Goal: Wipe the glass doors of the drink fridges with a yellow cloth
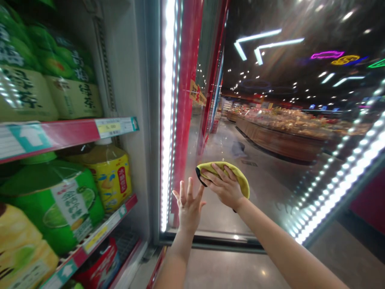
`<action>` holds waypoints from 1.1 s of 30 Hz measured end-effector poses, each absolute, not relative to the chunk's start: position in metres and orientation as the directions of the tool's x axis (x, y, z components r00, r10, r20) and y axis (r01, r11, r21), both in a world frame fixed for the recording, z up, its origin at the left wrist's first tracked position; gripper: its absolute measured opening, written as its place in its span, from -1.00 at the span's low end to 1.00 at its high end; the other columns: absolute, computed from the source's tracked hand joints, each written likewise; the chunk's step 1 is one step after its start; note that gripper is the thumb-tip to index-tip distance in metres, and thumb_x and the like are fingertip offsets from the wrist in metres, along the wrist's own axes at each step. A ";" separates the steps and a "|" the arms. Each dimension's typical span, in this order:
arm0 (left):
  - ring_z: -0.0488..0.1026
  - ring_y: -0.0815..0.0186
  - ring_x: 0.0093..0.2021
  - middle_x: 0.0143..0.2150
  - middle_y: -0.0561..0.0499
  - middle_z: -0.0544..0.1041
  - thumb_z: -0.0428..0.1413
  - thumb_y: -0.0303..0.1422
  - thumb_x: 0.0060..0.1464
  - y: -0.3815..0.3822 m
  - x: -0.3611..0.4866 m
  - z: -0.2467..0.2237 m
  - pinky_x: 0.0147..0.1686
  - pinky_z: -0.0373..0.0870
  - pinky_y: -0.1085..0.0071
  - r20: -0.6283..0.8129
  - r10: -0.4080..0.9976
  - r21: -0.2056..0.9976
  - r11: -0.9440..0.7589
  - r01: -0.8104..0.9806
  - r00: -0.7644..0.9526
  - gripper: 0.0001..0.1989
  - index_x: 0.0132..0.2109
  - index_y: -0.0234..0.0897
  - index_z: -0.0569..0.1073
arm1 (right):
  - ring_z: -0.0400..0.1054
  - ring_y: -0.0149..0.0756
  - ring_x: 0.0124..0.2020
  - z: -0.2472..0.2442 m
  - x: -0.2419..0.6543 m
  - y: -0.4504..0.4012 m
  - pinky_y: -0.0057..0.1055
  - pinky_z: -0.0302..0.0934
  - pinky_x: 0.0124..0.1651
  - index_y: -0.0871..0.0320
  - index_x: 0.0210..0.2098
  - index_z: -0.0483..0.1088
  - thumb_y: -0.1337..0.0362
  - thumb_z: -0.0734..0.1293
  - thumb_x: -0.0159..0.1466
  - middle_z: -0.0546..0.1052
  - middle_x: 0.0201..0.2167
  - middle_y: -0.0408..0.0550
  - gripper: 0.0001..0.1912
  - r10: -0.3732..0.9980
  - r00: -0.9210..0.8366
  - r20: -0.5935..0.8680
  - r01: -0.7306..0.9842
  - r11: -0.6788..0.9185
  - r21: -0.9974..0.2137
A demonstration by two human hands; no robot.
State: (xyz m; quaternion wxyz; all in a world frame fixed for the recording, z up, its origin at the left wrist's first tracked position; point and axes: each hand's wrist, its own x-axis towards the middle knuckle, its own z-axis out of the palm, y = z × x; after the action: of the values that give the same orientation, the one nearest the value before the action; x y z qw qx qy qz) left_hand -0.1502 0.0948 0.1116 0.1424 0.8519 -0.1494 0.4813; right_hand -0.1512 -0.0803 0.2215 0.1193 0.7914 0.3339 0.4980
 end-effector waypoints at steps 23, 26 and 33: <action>0.16 0.13 0.46 0.43 -0.12 0.28 -0.01 -0.59 0.22 0.156 -0.180 0.101 0.37 0.28 0.01 0.830 -0.177 0.106 -0.882 -0.460 0.529 -0.41 0.36 -0.21 0.29 | 0.03 -0.14 0.46 0.242 -0.135 -0.038 -0.07 -0.28 0.50 -0.11 0.34 0.30 0.34 0.23 0.44 0.39 0.34 -0.21 -0.49 0.621 0.280 0.733 0.439 -0.761 0.477; 0.20 0.08 0.44 0.41 -0.12 0.33 -0.02 -0.56 0.24 0.188 -0.197 0.096 0.36 0.27 -0.04 0.806 -0.169 0.082 -0.917 -0.390 0.568 -0.46 0.33 -0.19 0.35 | 0.11 -0.21 0.43 0.231 -0.132 -0.037 -0.14 -0.17 0.49 -0.07 0.29 0.37 0.35 0.21 0.45 0.39 0.34 -0.25 -0.54 0.823 0.219 0.524 0.565 -0.545 0.620; 0.16 0.07 0.46 0.41 -0.13 0.32 -0.09 -0.53 0.28 0.227 -0.227 0.104 0.36 0.24 -0.05 0.788 -0.165 0.050 -0.943 -0.329 0.593 -0.47 0.34 -0.19 0.34 | 0.04 -0.14 0.47 0.238 -0.131 -0.018 -0.02 -0.22 0.51 -0.09 0.35 0.28 0.40 0.23 0.42 0.32 0.39 -0.19 -0.45 0.656 0.353 0.667 0.499 -0.735 0.459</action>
State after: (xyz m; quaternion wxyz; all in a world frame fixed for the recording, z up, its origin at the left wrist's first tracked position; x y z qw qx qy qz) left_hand -0.2273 0.2271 0.1039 0.0953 0.8873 -0.1393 0.4292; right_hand -0.1307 -0.0182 0.2383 0.0883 0.8177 0.3531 0.4459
